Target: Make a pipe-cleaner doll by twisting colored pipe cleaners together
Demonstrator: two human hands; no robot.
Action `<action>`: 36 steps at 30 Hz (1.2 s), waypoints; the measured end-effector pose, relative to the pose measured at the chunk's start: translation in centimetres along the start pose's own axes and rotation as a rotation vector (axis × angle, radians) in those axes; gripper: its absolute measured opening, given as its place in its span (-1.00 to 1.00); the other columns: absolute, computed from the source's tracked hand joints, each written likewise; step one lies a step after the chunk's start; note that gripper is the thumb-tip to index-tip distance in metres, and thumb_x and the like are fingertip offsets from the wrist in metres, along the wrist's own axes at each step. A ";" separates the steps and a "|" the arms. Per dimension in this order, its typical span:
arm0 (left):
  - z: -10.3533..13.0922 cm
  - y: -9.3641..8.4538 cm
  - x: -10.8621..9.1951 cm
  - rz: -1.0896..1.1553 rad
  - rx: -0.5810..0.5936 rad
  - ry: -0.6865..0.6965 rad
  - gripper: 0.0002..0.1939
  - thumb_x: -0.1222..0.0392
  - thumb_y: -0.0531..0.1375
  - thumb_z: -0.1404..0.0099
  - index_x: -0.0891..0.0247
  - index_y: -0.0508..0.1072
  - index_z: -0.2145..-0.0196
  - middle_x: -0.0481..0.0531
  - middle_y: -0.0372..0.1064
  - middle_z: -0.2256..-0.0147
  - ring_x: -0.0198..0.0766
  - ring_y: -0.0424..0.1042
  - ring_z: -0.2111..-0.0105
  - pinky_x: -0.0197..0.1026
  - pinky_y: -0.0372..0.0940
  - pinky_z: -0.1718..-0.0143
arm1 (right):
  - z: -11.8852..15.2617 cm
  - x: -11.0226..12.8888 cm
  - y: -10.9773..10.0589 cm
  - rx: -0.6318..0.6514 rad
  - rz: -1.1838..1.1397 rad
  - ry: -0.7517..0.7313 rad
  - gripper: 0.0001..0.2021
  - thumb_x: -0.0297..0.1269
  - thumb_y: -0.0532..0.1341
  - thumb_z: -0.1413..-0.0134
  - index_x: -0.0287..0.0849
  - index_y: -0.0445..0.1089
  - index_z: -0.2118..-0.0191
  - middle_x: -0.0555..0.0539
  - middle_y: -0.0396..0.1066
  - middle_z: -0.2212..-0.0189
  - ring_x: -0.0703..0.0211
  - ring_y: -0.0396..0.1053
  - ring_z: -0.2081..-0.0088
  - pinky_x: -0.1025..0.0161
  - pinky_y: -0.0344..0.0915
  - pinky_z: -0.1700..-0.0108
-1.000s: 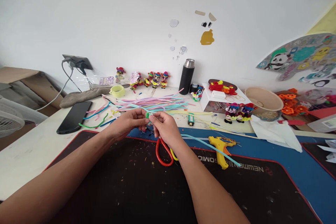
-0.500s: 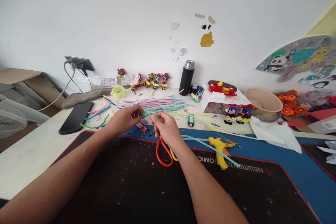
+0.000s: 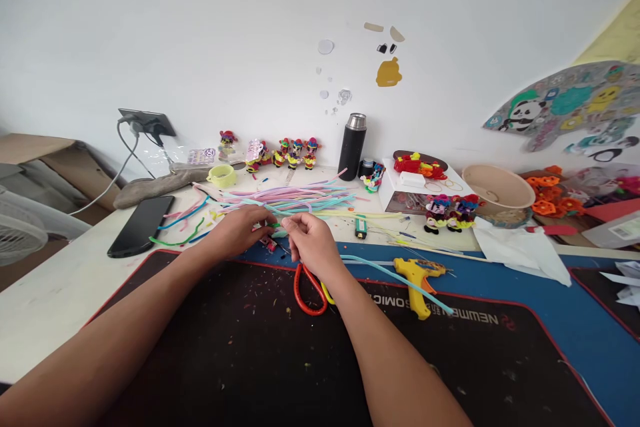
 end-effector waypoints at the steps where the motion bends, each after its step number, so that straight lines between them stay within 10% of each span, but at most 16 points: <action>1: 0.0 0.0 0.0 0.004 -0.002 -0.004 -0.82 0.18 0.17 -0.32 0.16 0.58 0.21 0.13 0.56 0.19 0.01 0.46 0.15 -0.08 0.24 0.11 | 0.0 0.0 0.0 0.001 0.004 -0.002 -0.66 0.06 0.24 -0.19 -0.16 0.41 0.24 0.15 0.28 0.64 0.34 0.22 0.71 0.36 0.09 0.66; 23: 0.6 -0.8 -2.4 0.056 -0.132 0.172 -0.84 0.25 0.19 -0.40 0.23 0.60 0.26 0.06 0.54 0.32 -0.18 0.47 0.27 -0.18 0.27 0.19 | 0.3 0.1 -0.1 -0.068 0.663 -0.167 -0.79 -0.15 0.16 -0.32 -0.06 0.52 0.25 0.04 0.45 0.52 0.17 0.35 0.49 0.26 0.11 0.40; 36: 0.0 -0.4 -0.2 -0.011 -0.156 -0.046 -0.83 0.20 0.22 -0.36 0.22 0.58 0.14 0.09 0.57 0.21 -0.08 0.50 0.18 -0.09 0.32 0.13 | 0.2 0.0 -0.8 -0.136 0.587 -0.154 -0.73 -0.06 0.14 -0.32 -0.08 0.50 0.23 0.07 0.39 0.59 0.18 0.33 0.56 0.27 0.10 0.44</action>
Point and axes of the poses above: each hand's wrist, its own z-axis away from the middle knuckle, its own y-axis out of the palm, x = y × z, the point moved 5 cm from there along -z, towards the middle knuckle
